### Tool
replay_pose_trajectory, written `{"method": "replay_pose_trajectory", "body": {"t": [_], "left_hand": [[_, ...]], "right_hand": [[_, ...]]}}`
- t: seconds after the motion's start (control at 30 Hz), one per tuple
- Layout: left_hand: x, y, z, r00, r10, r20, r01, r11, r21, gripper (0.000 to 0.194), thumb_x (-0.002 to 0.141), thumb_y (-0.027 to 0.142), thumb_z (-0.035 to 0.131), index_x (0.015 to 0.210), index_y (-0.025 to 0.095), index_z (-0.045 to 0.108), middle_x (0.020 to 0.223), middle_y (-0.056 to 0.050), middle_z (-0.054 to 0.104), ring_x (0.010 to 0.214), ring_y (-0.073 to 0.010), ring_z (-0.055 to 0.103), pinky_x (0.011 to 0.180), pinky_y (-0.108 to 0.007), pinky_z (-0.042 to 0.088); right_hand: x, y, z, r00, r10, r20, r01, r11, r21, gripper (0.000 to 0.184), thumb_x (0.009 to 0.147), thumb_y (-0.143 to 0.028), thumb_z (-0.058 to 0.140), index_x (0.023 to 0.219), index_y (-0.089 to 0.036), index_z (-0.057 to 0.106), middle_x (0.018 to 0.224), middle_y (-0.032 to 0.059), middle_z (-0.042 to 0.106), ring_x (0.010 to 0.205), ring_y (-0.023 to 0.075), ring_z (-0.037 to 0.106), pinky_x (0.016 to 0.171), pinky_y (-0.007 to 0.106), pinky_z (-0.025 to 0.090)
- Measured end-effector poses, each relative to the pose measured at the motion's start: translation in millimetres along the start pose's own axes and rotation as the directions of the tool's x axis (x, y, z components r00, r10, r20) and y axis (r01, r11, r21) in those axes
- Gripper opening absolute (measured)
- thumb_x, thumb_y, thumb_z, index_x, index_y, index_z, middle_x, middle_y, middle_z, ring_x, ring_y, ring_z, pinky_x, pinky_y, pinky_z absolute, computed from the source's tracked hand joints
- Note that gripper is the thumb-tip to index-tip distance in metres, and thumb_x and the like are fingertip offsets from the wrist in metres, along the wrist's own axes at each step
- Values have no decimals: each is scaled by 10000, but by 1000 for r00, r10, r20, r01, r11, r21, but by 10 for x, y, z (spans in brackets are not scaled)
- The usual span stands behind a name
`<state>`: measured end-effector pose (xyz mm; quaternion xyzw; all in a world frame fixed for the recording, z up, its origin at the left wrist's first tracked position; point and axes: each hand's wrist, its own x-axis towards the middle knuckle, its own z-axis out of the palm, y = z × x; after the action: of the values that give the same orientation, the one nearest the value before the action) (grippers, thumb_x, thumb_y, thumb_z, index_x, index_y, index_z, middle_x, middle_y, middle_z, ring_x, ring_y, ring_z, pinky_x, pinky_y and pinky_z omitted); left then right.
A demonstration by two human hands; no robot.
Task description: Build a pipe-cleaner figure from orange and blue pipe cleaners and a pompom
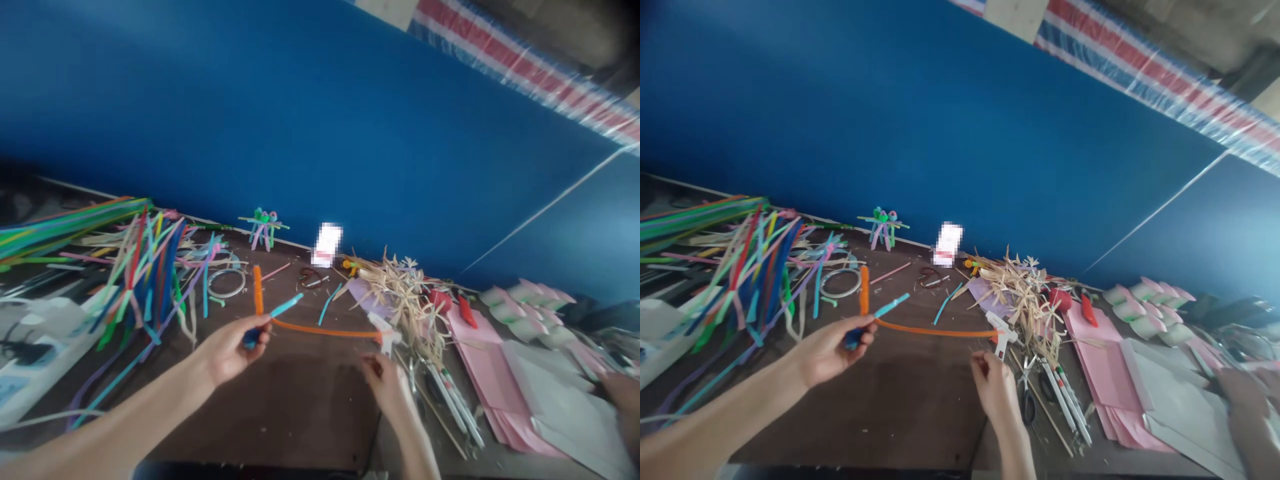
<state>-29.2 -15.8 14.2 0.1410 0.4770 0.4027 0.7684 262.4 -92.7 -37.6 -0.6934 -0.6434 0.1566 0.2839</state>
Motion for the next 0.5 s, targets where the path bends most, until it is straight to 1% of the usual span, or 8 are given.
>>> {"method": "replay_pose_trajectory", "body": {"t": [0.07,0.1,0.17,0.23,0.27,0.33,0.43,0.5], "left_hand": [[-74,-109,120,976,-176,125,185,981,-64,75,683,129,596,631,110,545,569,20,527,425,-41,479,354,-125,428],[-106,-150,173,958,-228,176,242,968,-67,71,677,134,606,638,108,552,575,23,529,432,-38,481,352,-117,420],[-154,-204,251,935,-283,214,297,954,-34,62,663,141,616,650,104,569,580,23,538,440,-39,485,352,-114,409],[-180,-233,286,937,-295,185,299,954,8,50,649,138,616,646,105,579,573,23,545,432,-40,481,352,-119,397],[-186,-245,289,942,-292,162,292,956,27,45,643,138,614,641,106,582,569,23,548,428,-41,478,353,-123,392],[-190,-271,276,954,-278,116,272,960,62,52,628,148,618,630,111,582,560,25,548,426,-44,473,363,-129,384],[-188,-317,239,972,-216,97,201,969,145,111,595,197,654,624,118,581,546,31,533,438,-52,456,385,-147,375],[-187,-346,221,980,-151,133,119,968,222,157,578,241,674,612,125,574,523,41,498,442,-57,430,398,-161,363]], "right_hand": [[82,-172,82,992,-126,-29,128,984,121,229,762,-204,453,914,-168,621,822,75,655,739,190,608,642,279,459],[121,-283,113,985,-162,-52,168,971,167,237,776,-199,443,935,-170,617,824,72,650,723,178,605,631,272,463],[175,-526,132,962,-267,-50,272,943,194,249,789,-212,457,989,-184,602,760,49,630,660,155,582,602,258,461],[190,-761,93,927,-370,-63,374,900,223,225,802,-202,458,968,-198,611,749,41,616,663,144,571,601,246,458],[185,-862,60,904,-425,-46,423,873,242,198,802,-208,474,934,-206,621,768,39,616,679,141,572,616,242,459],[159,-1018,1,855,-519,30,497,833,242,218,820,-202,462,983,-216,607,844,48,624,764,145,581,687,249,461],[112,-1128,-20,789,-608,94,592,792,150,251,843,-195,433,1037,-221,591,876,55,635,804,146,590,725,243,453],[87,-1148,11,785,-612,99,607,791,78,263,848,-196,427,1056,-215,586,820,55,643,741,141,605,684,224,456]]}}
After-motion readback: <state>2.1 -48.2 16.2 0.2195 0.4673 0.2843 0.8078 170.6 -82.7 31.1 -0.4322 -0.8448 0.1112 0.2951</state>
